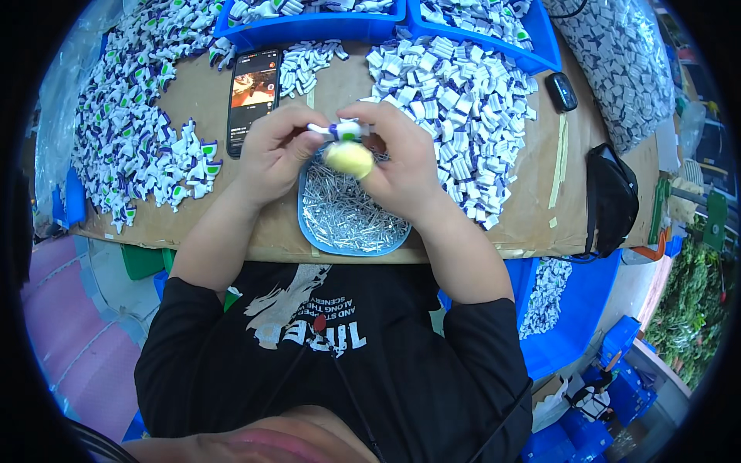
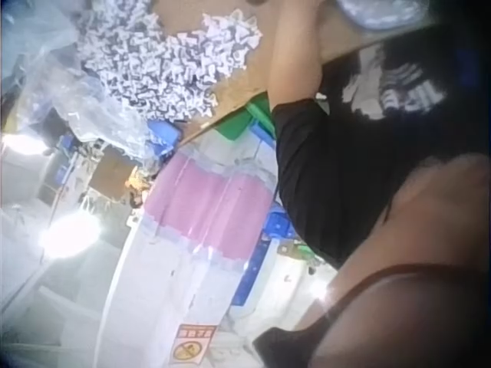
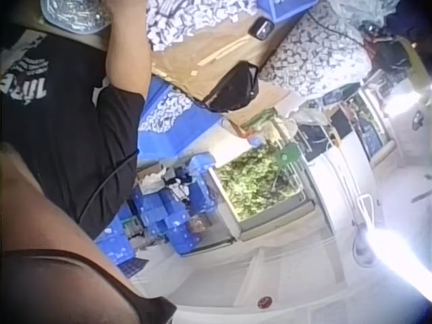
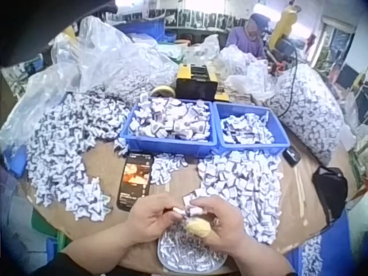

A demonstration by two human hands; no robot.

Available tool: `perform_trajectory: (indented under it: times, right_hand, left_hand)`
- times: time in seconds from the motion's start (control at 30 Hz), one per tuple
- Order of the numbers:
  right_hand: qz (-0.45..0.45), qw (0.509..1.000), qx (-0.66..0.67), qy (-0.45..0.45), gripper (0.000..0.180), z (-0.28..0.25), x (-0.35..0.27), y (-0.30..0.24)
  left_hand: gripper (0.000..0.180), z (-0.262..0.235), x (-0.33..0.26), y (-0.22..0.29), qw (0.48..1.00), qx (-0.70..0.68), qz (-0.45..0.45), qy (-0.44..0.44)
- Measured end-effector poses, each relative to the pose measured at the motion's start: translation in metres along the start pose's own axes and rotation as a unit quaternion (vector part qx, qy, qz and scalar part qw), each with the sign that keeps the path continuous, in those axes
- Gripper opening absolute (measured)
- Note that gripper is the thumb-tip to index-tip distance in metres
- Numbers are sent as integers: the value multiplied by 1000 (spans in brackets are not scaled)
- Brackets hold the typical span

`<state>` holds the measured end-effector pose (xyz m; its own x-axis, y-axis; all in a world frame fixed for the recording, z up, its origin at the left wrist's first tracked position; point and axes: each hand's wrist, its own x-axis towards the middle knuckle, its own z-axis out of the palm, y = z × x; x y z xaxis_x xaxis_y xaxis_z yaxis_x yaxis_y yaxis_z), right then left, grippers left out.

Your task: Assembling small plastic toy components by hand at a factory workbench.

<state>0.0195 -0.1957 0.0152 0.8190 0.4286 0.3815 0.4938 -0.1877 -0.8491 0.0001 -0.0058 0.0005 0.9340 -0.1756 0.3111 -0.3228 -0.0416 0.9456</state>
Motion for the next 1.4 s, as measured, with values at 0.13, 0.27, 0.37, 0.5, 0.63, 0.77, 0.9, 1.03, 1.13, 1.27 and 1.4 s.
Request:
perform_trajectory:
  times: [0.13, 0.27, 0.37, 0.5, 0.63, 0.77, 0.9, 1.03, 1.13, 1.27, 1.4]
  right_hand:
    - [37, 993, 111, -18, 22, -5, -3, 3]
    - [-24, 996, 84, -32, 24, -7, -2, 9]
    - [-64, 995, 67, -37, 25, -8, 0, 8]
    - [-86, 994, 52, -36, 25, -9, 3, 6]
    - [-39, 997, -46, -51, 32, 1, 1, -1]
    - [-67, 976, -202, -55, 41, 6, 0, 0]
    - [-94, 963, -245, -63, 39, 10, -2, 1]
    - [-106, 955, -266, -72, 36, 11, -2, 0]
    - [-112, 953, -273, -62, 33, 12, -2, -1]
    - [-110, 950, -286, -62, 29, 12, -1, -2]
    - [-101, 950, -289, -58, 28, 12, -2, -5]
  left_hand:
    - [16, -4, 4, 0, 988, 90, 127, 16]
    - [15, -7, 3, -1, 986, 90, 141, 5]
    - [15, -9, 3, 1, 987, 95, 128, -12]
    - [15, -10, 3, 2, 986, 95, 133, -13]
    - [19, -7, -2, 4, 999, 26, -17, -30]
    - [25, -2, -1, 1, 953, -202, -221, -42]
    - [26, -4, -1, 7, 920, -247, -296, -68]
    - [26, 0, -3, 10, 916, -245, -315, -42]
    - [25, -3, -3, 11, 906, -272, -317, -63]
    - [25, -3, -2, 13, 913, -246, -319, -61]
    - [26, -1, -3, 13, 910, -240, -333, -58]
